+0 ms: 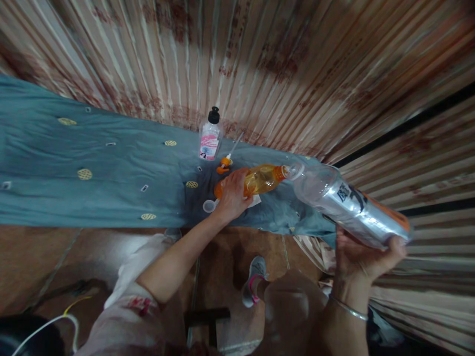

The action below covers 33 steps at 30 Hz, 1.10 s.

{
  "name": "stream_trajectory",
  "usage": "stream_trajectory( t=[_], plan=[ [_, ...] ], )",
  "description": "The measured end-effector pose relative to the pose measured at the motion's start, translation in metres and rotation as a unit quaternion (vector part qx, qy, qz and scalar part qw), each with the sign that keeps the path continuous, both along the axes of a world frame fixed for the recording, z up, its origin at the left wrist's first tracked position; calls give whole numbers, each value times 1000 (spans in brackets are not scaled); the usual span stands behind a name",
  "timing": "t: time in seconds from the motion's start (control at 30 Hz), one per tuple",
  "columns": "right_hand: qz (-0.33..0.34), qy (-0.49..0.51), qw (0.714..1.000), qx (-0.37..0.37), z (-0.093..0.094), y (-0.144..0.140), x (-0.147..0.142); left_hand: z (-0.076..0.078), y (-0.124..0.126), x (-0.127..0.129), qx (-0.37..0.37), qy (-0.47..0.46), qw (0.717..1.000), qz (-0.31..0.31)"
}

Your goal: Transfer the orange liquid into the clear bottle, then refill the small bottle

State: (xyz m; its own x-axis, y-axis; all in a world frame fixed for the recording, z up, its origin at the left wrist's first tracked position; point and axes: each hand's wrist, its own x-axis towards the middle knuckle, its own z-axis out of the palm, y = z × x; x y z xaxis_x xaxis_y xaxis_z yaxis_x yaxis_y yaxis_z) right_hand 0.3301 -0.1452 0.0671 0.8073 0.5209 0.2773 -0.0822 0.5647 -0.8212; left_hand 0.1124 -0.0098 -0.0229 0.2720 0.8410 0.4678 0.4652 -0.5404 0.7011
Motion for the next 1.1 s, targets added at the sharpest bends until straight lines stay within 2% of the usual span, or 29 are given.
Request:
stream_trajectory(
  t=[0.7,1.1],
  plan=[
    [32,-40,999,14,-2,0,4,0,0,-1,6,2,1000,-5],
    [25,-30,999,3,-1,-2,3,-4,1,0,23,3,1000,-3]
  ],
)
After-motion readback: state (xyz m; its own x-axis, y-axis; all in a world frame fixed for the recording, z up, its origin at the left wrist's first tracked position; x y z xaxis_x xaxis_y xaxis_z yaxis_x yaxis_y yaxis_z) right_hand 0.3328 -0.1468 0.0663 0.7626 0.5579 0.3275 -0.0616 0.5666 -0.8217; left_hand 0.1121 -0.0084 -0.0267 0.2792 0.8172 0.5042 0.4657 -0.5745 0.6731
